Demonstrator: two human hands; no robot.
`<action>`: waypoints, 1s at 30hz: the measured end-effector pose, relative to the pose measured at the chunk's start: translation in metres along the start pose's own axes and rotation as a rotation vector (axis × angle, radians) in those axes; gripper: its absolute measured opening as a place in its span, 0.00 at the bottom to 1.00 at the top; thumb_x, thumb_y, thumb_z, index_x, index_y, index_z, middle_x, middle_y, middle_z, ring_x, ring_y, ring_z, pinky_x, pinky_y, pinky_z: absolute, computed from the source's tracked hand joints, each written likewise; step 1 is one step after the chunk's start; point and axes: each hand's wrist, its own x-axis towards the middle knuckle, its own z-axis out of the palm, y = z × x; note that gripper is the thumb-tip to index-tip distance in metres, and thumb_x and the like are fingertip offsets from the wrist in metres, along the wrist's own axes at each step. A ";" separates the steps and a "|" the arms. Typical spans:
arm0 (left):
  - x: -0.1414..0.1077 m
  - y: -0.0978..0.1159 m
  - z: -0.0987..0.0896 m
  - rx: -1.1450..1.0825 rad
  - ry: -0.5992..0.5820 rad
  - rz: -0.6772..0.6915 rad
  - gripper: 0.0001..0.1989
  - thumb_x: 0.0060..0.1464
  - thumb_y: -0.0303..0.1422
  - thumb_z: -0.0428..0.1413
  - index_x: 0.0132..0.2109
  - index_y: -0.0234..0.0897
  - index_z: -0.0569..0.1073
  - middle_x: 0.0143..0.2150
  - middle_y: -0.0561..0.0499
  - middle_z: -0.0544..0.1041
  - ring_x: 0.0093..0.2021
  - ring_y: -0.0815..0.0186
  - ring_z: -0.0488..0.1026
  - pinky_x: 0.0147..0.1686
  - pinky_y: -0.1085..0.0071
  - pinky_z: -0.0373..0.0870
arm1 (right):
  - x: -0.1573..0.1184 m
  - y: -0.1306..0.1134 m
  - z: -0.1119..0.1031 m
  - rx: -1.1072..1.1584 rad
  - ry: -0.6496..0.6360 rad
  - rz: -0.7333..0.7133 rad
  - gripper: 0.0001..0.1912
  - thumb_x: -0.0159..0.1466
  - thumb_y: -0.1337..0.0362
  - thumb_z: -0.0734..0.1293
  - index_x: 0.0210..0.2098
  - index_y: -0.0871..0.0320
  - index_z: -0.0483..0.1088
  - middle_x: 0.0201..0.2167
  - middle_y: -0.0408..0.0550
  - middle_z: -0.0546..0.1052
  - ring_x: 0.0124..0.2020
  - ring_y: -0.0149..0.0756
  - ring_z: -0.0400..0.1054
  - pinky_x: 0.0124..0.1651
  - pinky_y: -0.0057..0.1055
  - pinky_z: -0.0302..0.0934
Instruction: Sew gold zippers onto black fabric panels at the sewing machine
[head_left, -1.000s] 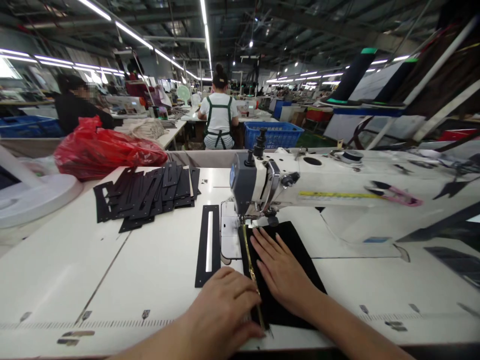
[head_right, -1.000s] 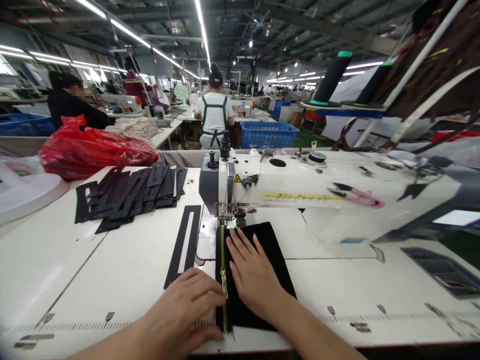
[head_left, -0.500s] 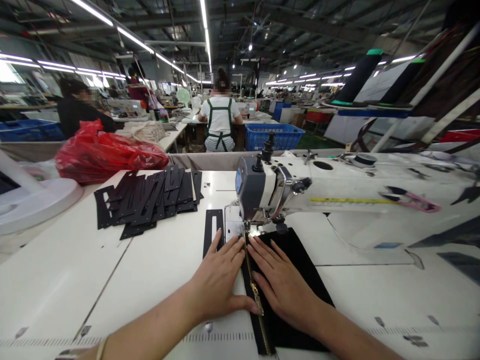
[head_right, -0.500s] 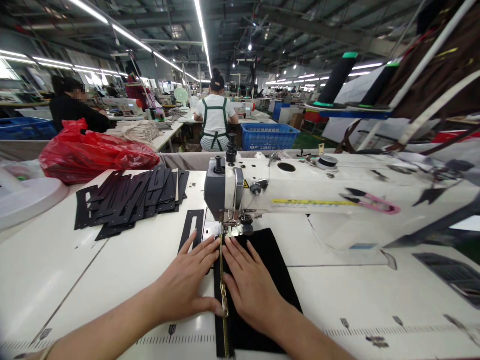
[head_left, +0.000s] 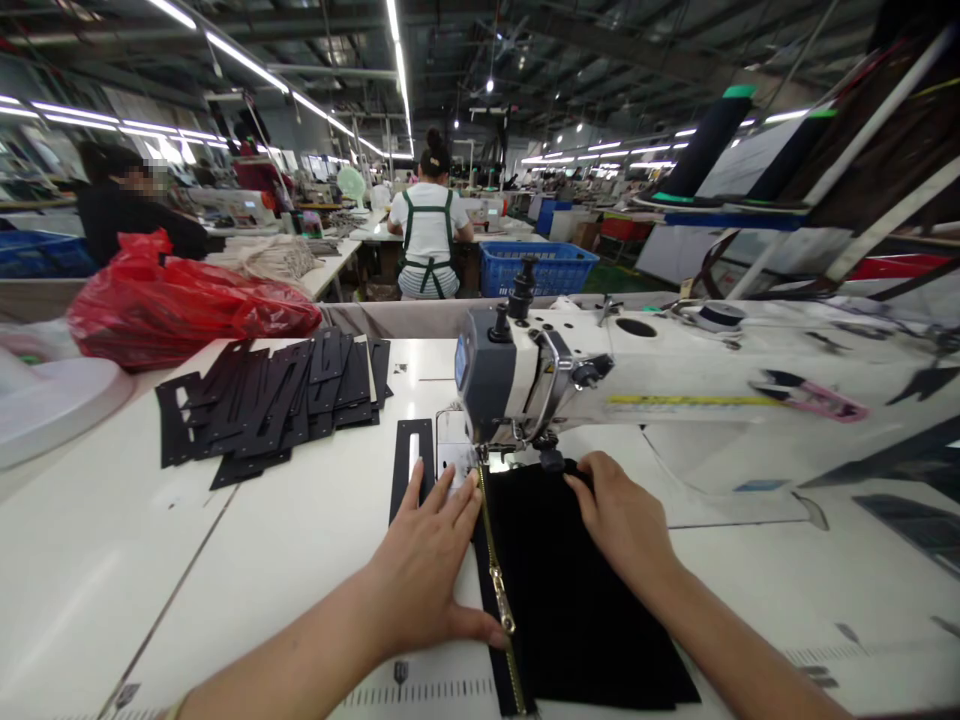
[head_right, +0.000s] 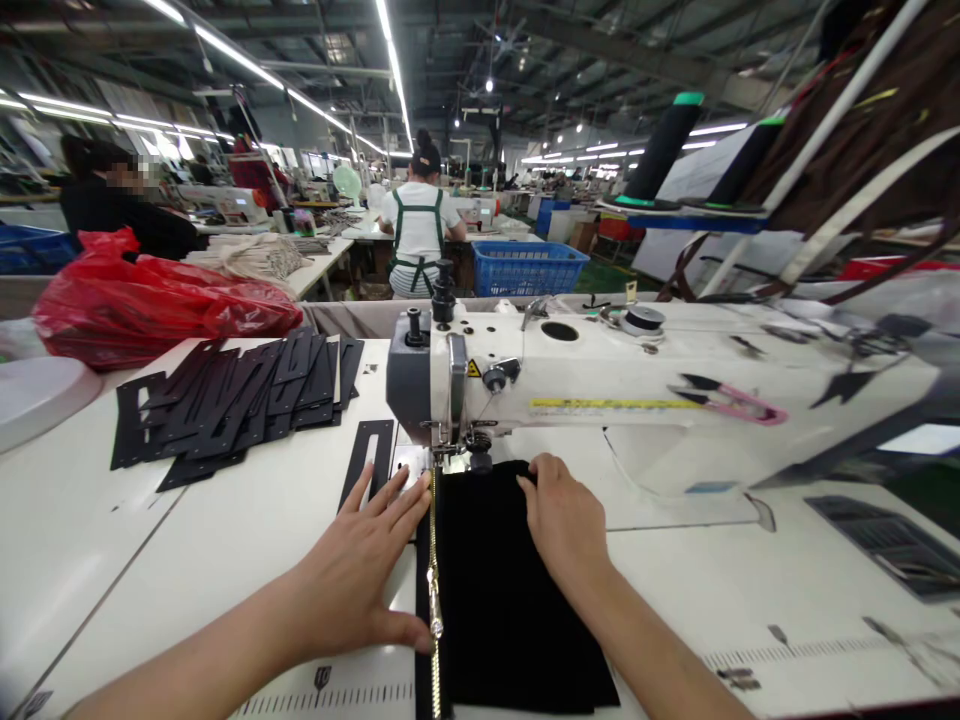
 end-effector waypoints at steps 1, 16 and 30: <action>0.000 0.000 0.001 0.004 0.003 -0.001 0.56 0.39 0.66 0.45 0.64 0.28 0.46 0.65 0.37 0.44 0.64 0.43 0.38 0.58 0.41 0.28 | -0.002 -0.006 -0.004 -0.021 0.020 -0.030 0.09 0.64 0.67 0.56 0.38 0.62 0.65 0.33 0.57 0.73 0.32 0.46 0.68 0.31 0.38 0.61; -0.102 0.001 0.014 0.189 0.075 -0.019 0.49 0.42 0.52 0.57 0.65 0.36 0.45 0.65 0.37 0.46 0.64 0.44 0.42 0.57 0.46 0.50 | -0.047 -0.050 -0.007 0.165 -0.195 -0.526 0.25 0.66 0.67 0.52 0.62 0.64 0.49 0.61 0.53 0.55 0.62 0.38 0.47 0.62 0.45 0.47; -0.066 -0.029 0.027 0.126 0.414 0.015 0.21 0.54 0.24 0.45 0.55 0.38 0.63 0.49 0.43 0.70 0.50 0.57 0.67 0.48 0.57 0.68 | -0.028 -0.050 -0.022 0.239 -0.209 -0.506 0.20 0.62 0.65 0.59 0.53 0.60 0.65 0.57 0.53 0.63 0.56 0.42 0.57 0.55 0.43 0.53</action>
